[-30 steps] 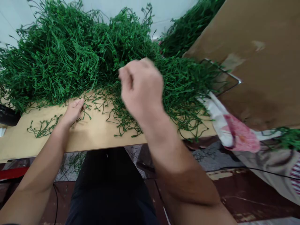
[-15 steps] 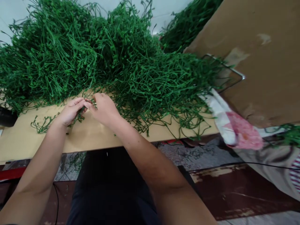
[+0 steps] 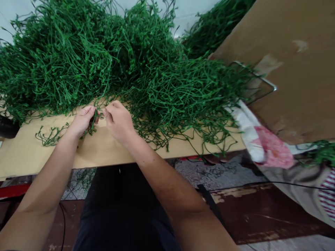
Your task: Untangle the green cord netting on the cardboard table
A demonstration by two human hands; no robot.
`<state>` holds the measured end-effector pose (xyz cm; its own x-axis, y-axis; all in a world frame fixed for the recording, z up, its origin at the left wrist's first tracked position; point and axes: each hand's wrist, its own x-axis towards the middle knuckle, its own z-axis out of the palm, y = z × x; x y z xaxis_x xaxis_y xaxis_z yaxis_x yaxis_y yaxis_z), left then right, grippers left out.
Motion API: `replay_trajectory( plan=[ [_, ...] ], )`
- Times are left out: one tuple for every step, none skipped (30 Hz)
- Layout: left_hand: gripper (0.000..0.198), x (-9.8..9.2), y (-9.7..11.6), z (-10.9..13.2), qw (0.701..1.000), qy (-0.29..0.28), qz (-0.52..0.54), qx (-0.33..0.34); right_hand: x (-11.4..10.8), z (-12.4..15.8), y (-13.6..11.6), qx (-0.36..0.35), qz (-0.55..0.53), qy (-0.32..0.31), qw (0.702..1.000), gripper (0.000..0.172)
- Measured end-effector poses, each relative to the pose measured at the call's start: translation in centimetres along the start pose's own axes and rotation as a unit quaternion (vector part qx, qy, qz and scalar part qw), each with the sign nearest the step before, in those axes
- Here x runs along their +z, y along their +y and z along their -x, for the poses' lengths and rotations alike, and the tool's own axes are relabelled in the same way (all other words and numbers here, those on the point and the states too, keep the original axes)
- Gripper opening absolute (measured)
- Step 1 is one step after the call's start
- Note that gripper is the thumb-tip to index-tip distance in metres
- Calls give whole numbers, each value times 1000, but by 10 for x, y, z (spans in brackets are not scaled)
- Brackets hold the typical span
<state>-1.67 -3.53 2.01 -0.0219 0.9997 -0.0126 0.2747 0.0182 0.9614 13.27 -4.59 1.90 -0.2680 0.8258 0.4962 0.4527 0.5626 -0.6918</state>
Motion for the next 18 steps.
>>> replay_trajectory(
  plan=[
    [27,1,-1,-1,1000,0,4,-1,0,1,0,0,-3,3,1000,27],
    [26,1,-2,-2,1000,-1,10,-3,-1,1,1,1,-7,3,1000,26],
    [26,2,-2,-2,1000,-4,16,-5,-3,1,1,5,-18,0,1000,25],
    [26,2,-2,-2,1000,-10,23,-8,-5,1,2,10,-36,-4,999,25],
    [26,3,-2,-1,999,-19,31,-8,-7,1,3,15,-61,-8,998,25],
    [26,3,-2,0,999,-29,40,-7,-9,0,3,21,-91,-10,996,26],
    [26,4,-1,1,998,-39,50,-5,-11,-1,4,26,-124,-13,992,27],
    [26,5,0,3,997,-48,58,-1,-13,-2,5,31,-156,-13,987,29],
    [26,6,1,4,997,-52,62,2,-15,-3,5,37,-185,-13,982,31],
    [26,7,2,6,997,-52,62,3,-15,-3,6,42,-209,-12,977,33],
    [26,8,2,7,997,-48,57,3,-15,-3,6,46,-227,-8,973,35],
    [27,9,2,7,998,-43,48,1,-15,-3,6,47,-240,-4,970,36],
    [27,10,1,5,999,-37,36,1,-14,-1,4,45,-246,2,968,36],
    [28,10,0,3,999,-27,21,2,-13,2,2,41,-248,7,968,37],
    [29,9,-3,0,1000,-13,3,2,-12,5,-2,35,-248,8,968,37],
    [29,7,-5,-4,1000,11,-16,3,-12,9,-7,26,-249,10,968,37],
    [30,3,-9,-7,999,43,-34,2,-14,13,-13,14,-253,15,967,37],
    [30,-1,-12,-11,996,80,-45,0,-17,16,-19,-1,-260,24,965,37]
  ],
)
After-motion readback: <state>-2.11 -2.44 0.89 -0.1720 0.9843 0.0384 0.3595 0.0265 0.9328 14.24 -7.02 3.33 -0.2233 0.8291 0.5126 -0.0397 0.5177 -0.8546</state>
